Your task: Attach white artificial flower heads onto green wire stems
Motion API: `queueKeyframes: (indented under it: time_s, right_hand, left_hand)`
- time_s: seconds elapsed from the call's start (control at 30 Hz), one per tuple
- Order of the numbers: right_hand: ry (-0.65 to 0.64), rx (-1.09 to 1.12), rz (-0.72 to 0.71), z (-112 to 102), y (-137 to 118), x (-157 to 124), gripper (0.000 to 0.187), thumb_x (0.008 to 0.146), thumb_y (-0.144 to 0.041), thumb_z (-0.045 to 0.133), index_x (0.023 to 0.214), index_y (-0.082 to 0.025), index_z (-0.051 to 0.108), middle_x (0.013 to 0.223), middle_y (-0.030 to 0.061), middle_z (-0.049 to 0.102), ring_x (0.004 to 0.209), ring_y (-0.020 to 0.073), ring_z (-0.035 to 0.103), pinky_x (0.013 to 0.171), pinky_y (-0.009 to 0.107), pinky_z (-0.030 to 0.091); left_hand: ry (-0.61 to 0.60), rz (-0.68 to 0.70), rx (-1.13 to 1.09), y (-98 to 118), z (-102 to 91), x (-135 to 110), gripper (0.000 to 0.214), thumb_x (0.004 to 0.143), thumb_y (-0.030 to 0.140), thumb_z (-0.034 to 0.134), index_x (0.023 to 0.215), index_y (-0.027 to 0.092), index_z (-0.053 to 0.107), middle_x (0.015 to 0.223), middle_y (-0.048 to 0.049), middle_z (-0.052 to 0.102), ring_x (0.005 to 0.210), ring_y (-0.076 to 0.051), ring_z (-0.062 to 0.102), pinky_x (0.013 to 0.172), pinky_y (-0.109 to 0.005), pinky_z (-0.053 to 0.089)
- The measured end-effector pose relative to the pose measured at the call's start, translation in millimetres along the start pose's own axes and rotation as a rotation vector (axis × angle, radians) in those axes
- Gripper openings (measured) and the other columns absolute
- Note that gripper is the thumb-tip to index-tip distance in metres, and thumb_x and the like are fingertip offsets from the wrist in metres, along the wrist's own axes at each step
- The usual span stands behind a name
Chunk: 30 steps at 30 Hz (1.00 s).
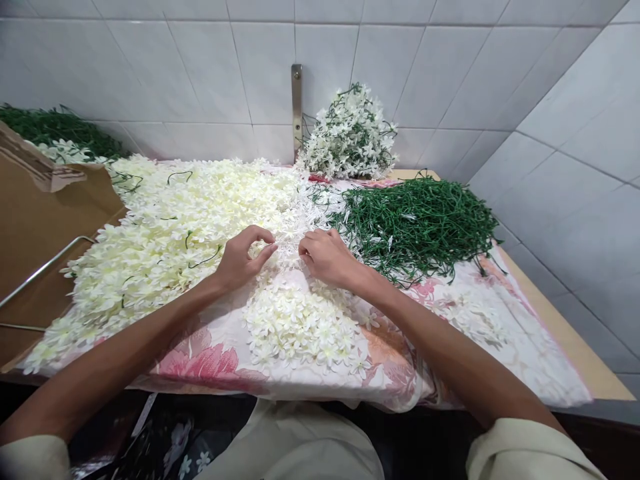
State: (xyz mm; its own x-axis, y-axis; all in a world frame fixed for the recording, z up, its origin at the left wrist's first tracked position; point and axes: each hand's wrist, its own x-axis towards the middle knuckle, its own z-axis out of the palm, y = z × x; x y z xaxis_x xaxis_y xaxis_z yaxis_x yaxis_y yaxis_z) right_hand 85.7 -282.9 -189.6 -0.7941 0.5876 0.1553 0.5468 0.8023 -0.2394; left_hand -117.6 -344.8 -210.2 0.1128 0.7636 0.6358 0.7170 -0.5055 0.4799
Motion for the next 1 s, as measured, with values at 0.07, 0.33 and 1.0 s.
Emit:
queueKeyframes:
  time_s: [0.07,0.33,1.0]
  right_hand:
    - [0.002,-0.049,0.003,1.5,1.0,-0.9,0.016,0.089,-0.015,0.046,0.081,-0.017,0.06,0.088,0.0058,0.065,0.087,0.0204,0.054,0.078,0.034,0.029]
    - [-0.011,-0.001,-0.042,-3.3,-4.0,-10.6,0.014,0.088,-0.022,0.053,0.095,-0.019,0.064,0.097,0.0074,0.063,0.094,0.0234,0.055,0.079,0.035,0.033]
    - [0.171,0.196,0.035,12.0,-11.9,-7.4,0.016,0.089,-0.02,0.052,0.086,-0.015,0.067,0.082,0.0065,0.066,0.075,0.0173,0.054,0.074,0.032,0.034]
  left_hand:
    - [0.001,-0.013,-0.023,-0.1,-0.5,-0.2,0.007,0.086,0.023,0.057,0.082,0.017,0.058,0.08,-0.0035,0.065,0.076,-0.017,0.061,0.071,-0.028,0.047]
    - [-0.087,-0.02,-0.099,0.0,-2.7,0.5,0.006,0.082,0.019,0.063,0.077,0.017,0.061,0.074,-0.001,0.069,0.07,-0.014,0.065,0.065,-0.023,0.05]
    - [-0.036,-0.145,-0.129,3.4,-6.7,5.2,0.009,0.083,0.025,0.062,0.081,0.017,0.065,0.078,-0.0028,0.07,0.071,-0.015,0.064,0.067,-0.027,0.051]
